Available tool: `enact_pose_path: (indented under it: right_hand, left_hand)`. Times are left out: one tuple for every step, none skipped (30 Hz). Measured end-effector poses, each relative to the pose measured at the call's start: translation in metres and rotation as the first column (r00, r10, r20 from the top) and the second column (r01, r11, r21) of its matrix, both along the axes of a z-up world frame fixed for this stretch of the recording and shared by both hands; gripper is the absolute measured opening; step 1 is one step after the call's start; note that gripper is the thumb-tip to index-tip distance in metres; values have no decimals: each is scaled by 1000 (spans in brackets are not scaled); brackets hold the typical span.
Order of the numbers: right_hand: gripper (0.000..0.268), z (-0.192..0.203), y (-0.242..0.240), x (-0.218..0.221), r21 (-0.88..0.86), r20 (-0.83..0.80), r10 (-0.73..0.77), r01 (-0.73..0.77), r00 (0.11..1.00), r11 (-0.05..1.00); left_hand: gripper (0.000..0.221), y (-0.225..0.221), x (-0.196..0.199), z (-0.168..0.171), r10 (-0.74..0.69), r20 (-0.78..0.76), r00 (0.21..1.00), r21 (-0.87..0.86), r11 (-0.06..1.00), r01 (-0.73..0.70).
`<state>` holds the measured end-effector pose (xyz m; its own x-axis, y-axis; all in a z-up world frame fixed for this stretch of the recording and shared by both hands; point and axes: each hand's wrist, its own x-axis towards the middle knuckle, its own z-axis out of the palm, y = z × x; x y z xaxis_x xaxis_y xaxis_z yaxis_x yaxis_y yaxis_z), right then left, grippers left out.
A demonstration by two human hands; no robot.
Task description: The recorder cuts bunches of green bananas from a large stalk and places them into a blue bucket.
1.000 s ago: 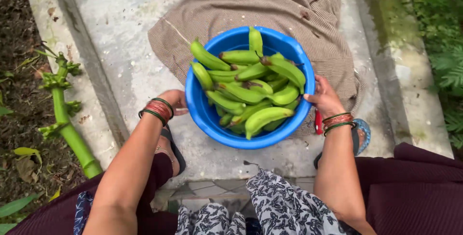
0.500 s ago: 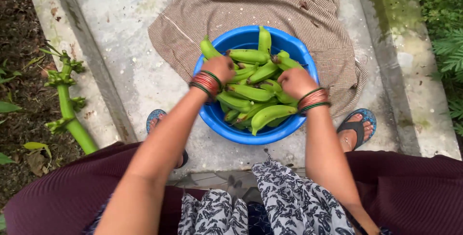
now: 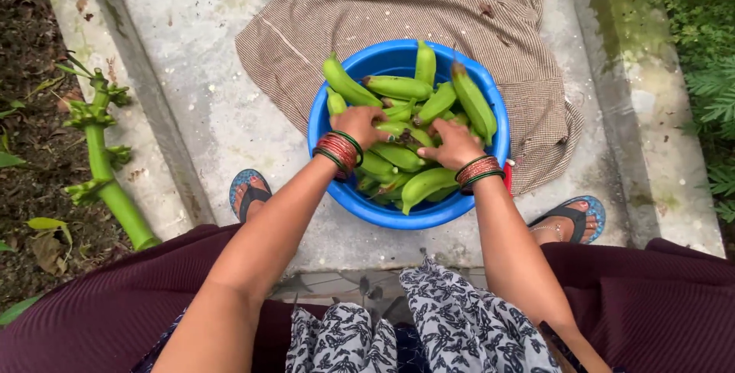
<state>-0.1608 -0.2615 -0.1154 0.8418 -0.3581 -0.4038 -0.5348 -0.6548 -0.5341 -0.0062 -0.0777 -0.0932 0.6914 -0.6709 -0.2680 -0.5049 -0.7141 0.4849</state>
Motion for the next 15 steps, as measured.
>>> enact_pose_path:
  right_hand:
    - [52, -5, 1, -1, 5, 1, -2, 2, 1000, 1000]
    - [50, -10, 3, -3, 146, 88, 13, -26, 996, 989]
    - [48, -15, 4, -1, 279, 183, 18, -69, 983, 958]
    - [48, -14, 3, 2, 283, 188, 17, -70, 982, 957]
    - [44, -13, 2, 3, 351, 330, 14, -136, 944, 926]
    - [41, -12, 1, 4, 407, 464, -3, -210, 886, 889]
    - [41, 10, 2, 3, 406, 464, -3, -210, 886, 889]
    - [38, 32, 2, 1, 460, 486, -51, -206, 872, 864]
    - [37, 55, -1, -2, 508, 504, -100, -201, 858, 838]
    - [37, 69, -4, -6, 503, 506, -100, -198, 857, 841]
    - [35, 83, -8, -11, 596, 448, -174, -148, 877, 789]
    - [34, 98, -11, -16, 681, 383, -241, -96, 892, 726]
    - [34, 105, -16, -21, 677, 385, -241, -95, 891, 730]
    - [34, 112, -19, -26, 704, 393, -265, -103, 881, 702]
    - [34, 118, -20, -29, 735, 398, -286, -115, 872, 669]
  left_hand:
    - [46, 4, 5, 4, -2, 1, 1000, 5, 1000, 2]
    - [45, 9, 9, 9, -39, 22, 999, 23, 999, 38]
    - [45, 14, 16, 14, -74, 48, 996, 42, 997, 72]
    - [45, 17, 21, 22, -74, 53, 996, 46, 996, 72]
    - [48, 19, 24, 30, -137, 41, 990, 44, 990, 135]
    - [50, 22, 27, 37, -199, 29, 980, 42, 979, 198]
    - [50, 23, 27, 44, -200, 30, 979, 42, 979, 198]
    - [52, 24, 26, 52, -256, -37, 966, -13, 967, 256]
    - [53, 21, 25, 59, -318, -99, 943, -78, 947, 311]
    - [53, 19, 23, 64, -322, -97, 942, -83, 946, 315]
    - [51, 16, 21, 69, -367, -188, 911, -200, 922, 330]
    - [49, 13, 19, 73, -418, -271, 867, -315, 890, 331]
    - [49, 10, 14, 81, -422, -268, 866, -320, 887, 333]
    - [47, 8, 10, 89, -443, -300, 845, -372, 870, 324]
    - [46, 9, 6, 96, -457, -332, 825, -416, 856, 307]
